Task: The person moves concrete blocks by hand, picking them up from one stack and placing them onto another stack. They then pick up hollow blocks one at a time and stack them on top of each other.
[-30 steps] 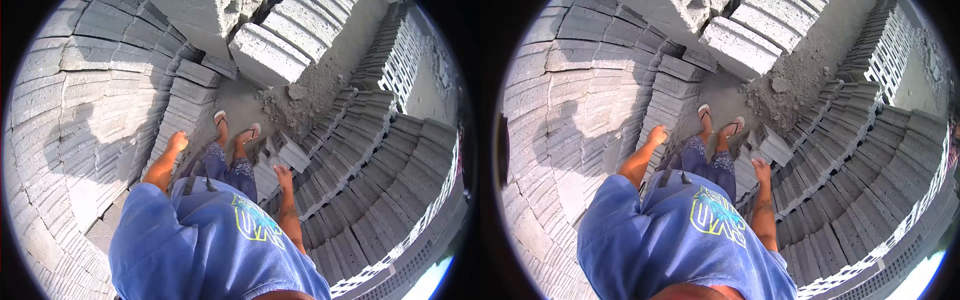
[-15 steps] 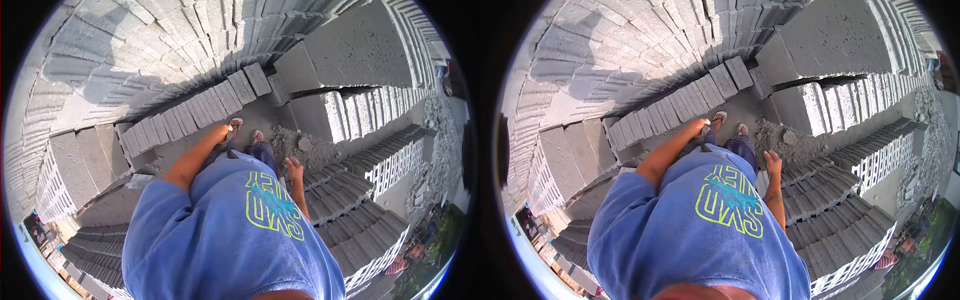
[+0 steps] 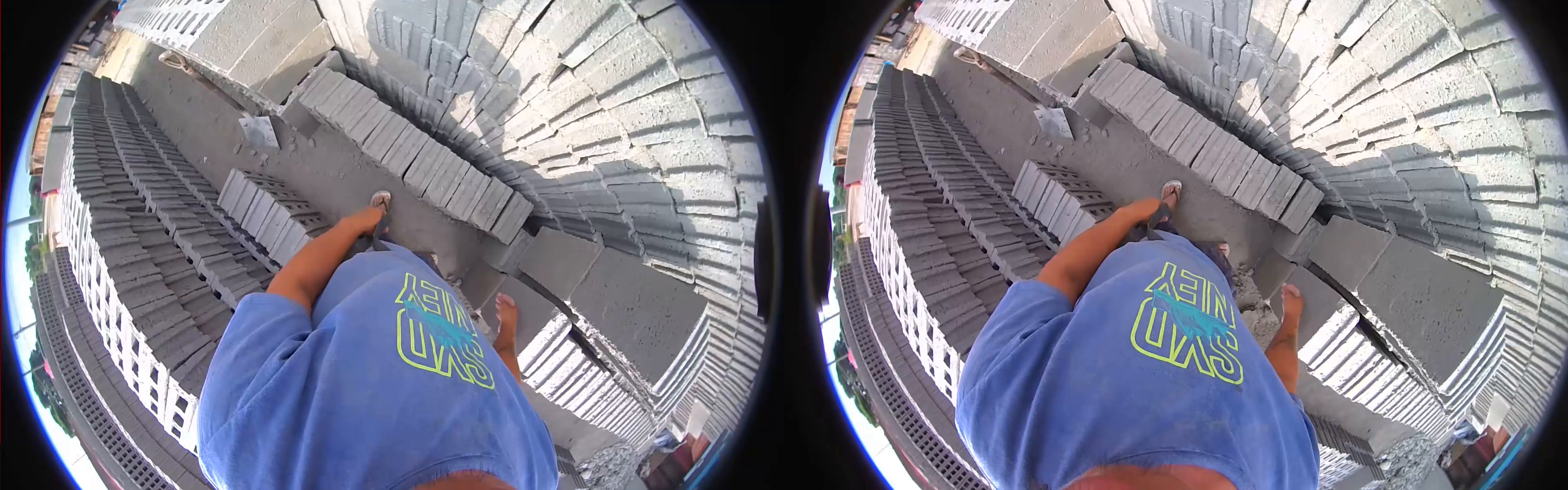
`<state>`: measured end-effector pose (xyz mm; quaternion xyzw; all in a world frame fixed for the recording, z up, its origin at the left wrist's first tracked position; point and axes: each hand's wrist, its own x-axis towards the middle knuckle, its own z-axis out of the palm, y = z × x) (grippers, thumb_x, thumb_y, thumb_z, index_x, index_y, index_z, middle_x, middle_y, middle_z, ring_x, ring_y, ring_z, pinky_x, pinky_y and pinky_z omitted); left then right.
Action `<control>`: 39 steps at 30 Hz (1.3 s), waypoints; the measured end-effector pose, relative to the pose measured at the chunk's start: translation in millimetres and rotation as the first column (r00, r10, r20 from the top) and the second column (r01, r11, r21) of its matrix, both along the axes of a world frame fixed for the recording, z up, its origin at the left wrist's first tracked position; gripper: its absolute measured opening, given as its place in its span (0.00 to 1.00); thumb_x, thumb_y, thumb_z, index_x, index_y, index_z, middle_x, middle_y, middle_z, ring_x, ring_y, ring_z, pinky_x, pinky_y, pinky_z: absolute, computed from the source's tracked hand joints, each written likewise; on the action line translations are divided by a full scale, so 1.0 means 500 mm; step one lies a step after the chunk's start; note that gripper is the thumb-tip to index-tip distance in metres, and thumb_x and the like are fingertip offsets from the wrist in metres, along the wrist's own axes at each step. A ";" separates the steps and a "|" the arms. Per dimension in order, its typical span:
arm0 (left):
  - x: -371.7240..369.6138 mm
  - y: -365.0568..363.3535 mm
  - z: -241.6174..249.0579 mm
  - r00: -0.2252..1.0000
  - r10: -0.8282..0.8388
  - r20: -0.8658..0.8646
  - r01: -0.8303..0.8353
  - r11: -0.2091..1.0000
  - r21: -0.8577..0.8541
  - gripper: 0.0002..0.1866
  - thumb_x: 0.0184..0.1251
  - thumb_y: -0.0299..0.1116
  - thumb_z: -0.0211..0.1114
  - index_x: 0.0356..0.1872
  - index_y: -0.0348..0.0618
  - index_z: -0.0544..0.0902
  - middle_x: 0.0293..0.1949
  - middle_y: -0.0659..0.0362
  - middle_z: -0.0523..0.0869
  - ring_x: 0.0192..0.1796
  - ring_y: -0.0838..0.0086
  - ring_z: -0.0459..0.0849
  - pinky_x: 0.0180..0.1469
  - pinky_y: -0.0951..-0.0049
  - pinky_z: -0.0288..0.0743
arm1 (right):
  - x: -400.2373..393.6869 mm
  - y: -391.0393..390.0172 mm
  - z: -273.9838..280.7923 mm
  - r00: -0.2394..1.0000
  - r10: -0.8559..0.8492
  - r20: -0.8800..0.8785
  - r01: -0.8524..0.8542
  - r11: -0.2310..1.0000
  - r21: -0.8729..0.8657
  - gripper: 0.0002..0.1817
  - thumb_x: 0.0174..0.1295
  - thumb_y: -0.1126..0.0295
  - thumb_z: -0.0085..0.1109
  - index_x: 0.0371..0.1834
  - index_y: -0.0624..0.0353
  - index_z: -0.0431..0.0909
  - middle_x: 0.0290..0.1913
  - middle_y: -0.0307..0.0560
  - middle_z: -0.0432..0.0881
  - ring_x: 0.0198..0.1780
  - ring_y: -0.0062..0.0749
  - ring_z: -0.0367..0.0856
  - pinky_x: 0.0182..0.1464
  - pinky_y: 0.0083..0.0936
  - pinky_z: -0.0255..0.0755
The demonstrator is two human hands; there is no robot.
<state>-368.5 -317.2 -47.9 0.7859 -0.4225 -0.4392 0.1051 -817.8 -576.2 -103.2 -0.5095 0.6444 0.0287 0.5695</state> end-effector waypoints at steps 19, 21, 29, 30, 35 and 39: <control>0.418 0.338 0.009 0.762 0.631 0.144 -0.589 0.768 -0.253 0.18 0.54 0.41 0.63 0.44 0.43 0.80 0.36 0.45 0.84 0.43 0.50 0.82 0.45 0.58 0.75 | 0.673 0.152 -0.046 0.265 0.941 -0.212 -0.732 0.053 -0.679 0.18 0.60 0.61 0.57 0.47 0.63 0.76 0.38 0.41 0.83 0.37 0.32 0.81 0.31 0.21 0.67; 0.457 0.439 0.001 0.609 0.788 0.089 -0.777 0.615 -0.135 0.21 0.54 0.42 0.64 0.47 0.43 0.79 0.42 0.44 0.83 0.48 0.51 0.81 0.51 0.57 0.73 | 0.750 0.184 -0.034 0.083 0.867 -0.491 -0.751 -0.270 -0.602 0.18 0.62 0.60 0.55 0.47 0.63 0.77 0.36 0.42 0.83 0.35 0.28 0.80 0.33 0.23 0.70; 0.405 0.704 -0.025 0.239 0.953 0.187 -0.971 0.235 0.039 0.22 0.52 0.42 0.65 0.48 0.43 0.81 0.45 0.43 0.82 0.51 0.51 0.79 0.55 0.61 0.72 | 1.127 0.166 0.065 0.559 0.825 0.080 -0.821 0.565 -0.082 0.23 0.55 0.62 0.63 0.49 0.69 0.77 0.41 0.53 0.84 0.41 0.29 0.82 0.44 0.23 0.73; 0.393 0.692 -0.023 0.209 0.961 0.182 -0.978 0.206 0.035 0.22 0.52 0.42 0.65 0.48 0.43 0.81 0.45 0.43 0.82 0.51 0.51 0.79 0.55 0.61 0.72 | 1.170 0.153 0.029 0.527 0.847 0.067 -0.840 0.531 -0.109 0.24 0.54 0.62 0.64 0.48 0.70 0.77 0.40 0.53 0.84 0.42 0.30 0.82 0.45 0.24 0.73; 0.310 0.712 -0.044 0.067 0.995 0.073 -0.967 0.047 0.251 0.22 0.52 0.43 0.66 0.47 0.43 0.81 0.46 0.44 0.82 0.52 0.53 0.80 0.55 0.63 0.72 | 1.350 0.205 0.066 0.361 0.932 -0.004 -0.922 0.357 -0.150 0.26 0.50 0.61 0.67 0.47 0.71 0.78 0.41 0.56 0.84 0.43 0.34 0.82 0.45 0.25 0.73; 0.341 0.745 -0.084 0.057 0.998 -0.012 -0.976 0.058 0.210 0.22 0.51 0.43 0.66 0.46 0.43 0.82 0.46 0.43 0.82 0.52 0.54 0.80 0.56 0.64 0.72 | 1.488 0.303 0.078 0.320 0.941 0.107 -0.922 0.336 -0.194 0.24 0.52 0.62 0.67 0.48 0.67 0.77 0.38 0.47 0.84 0.37 0.25 0.80 0.39 0.21 0.71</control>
